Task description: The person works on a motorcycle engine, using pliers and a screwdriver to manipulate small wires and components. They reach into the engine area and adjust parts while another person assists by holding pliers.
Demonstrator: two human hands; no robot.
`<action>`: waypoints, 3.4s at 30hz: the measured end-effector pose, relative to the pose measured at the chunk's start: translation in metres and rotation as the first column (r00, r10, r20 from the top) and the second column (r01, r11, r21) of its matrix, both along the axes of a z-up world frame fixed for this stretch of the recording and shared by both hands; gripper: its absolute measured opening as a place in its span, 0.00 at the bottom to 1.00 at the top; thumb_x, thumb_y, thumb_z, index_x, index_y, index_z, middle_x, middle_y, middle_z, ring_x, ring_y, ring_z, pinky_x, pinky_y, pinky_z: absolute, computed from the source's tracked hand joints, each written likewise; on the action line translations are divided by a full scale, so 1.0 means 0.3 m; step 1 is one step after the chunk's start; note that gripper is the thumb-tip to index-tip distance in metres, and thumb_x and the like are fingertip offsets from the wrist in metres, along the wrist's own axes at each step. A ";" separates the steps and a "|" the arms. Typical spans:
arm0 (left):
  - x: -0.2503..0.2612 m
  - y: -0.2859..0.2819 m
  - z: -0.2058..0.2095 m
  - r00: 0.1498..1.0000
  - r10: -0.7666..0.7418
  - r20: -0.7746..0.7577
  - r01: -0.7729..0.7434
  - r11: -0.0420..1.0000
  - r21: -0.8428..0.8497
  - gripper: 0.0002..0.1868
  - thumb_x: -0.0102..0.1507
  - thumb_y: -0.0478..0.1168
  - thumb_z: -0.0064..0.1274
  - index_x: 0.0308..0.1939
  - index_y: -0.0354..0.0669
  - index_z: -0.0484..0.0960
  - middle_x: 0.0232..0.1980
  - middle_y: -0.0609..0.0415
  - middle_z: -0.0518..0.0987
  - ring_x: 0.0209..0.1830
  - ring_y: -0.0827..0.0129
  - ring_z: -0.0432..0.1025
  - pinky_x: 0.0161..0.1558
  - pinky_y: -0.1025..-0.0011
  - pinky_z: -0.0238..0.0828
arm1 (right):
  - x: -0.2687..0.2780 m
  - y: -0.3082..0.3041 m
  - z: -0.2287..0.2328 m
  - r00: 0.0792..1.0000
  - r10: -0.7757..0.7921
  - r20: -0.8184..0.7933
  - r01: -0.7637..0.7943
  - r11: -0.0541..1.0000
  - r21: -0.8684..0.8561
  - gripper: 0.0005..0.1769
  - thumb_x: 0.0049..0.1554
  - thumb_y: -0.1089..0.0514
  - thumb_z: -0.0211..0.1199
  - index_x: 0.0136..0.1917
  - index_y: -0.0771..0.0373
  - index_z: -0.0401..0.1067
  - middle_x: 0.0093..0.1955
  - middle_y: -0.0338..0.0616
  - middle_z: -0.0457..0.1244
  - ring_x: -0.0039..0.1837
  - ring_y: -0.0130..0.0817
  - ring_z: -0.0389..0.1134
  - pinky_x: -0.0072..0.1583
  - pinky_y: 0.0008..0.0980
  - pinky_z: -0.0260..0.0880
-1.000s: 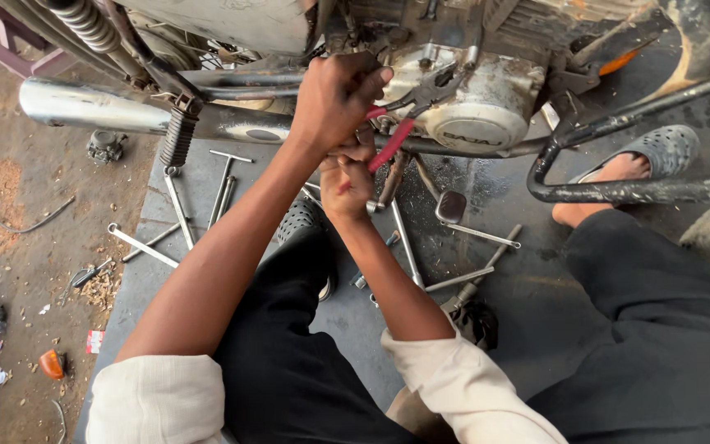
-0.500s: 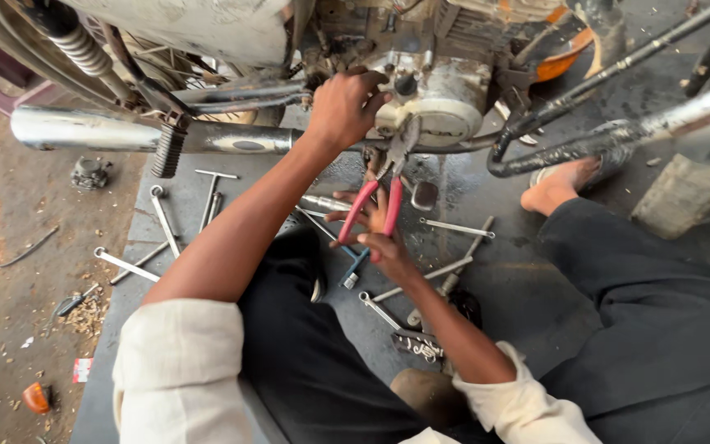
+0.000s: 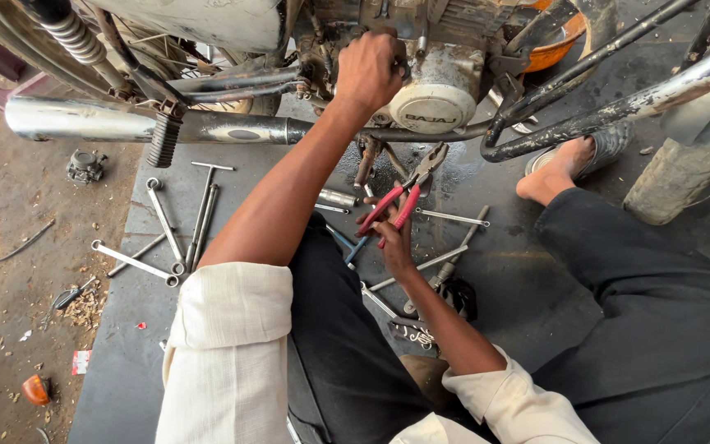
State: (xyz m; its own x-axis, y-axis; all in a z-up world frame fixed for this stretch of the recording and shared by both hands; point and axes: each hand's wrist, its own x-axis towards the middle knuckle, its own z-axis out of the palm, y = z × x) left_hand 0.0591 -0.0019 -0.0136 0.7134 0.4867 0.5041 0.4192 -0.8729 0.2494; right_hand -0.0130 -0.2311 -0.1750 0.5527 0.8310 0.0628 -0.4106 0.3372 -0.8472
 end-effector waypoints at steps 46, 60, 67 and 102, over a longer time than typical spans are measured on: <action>-0.207 0.005 -0.079 0.781 0.168 0.602 0.492 0.430 -0.757 0.50 0.68 0.62 0.51 0.81 0.39 0.43 0.69 0.41 0.71 0.64 0.58 0.75 0.55 0.62 0.81 | 0.031 0.077 0.297 0.914 0.407 0.000 -0.399 0.897 0.189 0.60 0.51 0.52 0.59 0.87 0.50 0.27 0.68 0.61 0.60 0.59 0.48 0.70 0.46 0.42 0.78; -0.222 -0.095 0.066 0.998 -0.035 0.046 0.046 0.961 -0.272 0.18 0.61 0.54 0.56 0.35 0.42 0.85 0.28 0.42 0.82 0.31 0.42 0.78 0.32 0.48 0.72 | 0.103 0.158 0.303 0.842 0.540 0.000 -0.524 0.816 0.243 0.60 0.51 0.60 0.59 0.87 0.51 0.28 0.70 0.58 0.60 0.68 0.52 0.68 0.61 0.48 0.76; -0.183 -0.075 0.101 0.989 0.107 -0.100 -0.130 0.954 -0.269 0.37 0.52 0.73 0.61 0.34 0.38 0.84 0.31 0.41 0.82 0.33 0.46 0.79 0.33 0.51 0.75 | 0.079 0.254 0.311 0.812 0.550 -0.194 -0.435 0.793 0.428 0.66 0.49 0.64 0.61 0.87 0.45 0.24 0.78 0.55 0.51 0.77 0.47 0.57 0.75 0.48 0.62; -0.222 -0.053 0.090 0.953 -0.040 -0.299 -0.023 0.979 -0.203 0.24 0.57 0.57 0.60 0.28 0.35 0.83 0.28 0.38 0.81 0.28 0.45 0.78 0.33 0.50 0.73 | -0.068 0.557 0.298 0.923 0.214 -0.319 -0.038 0.878 0.478 0.26 0.63 0.46 0.62 0.63 0.69 0.66 0.56 0.51 0.64 0.61 0.44 0.66 0.65 0.38 0.68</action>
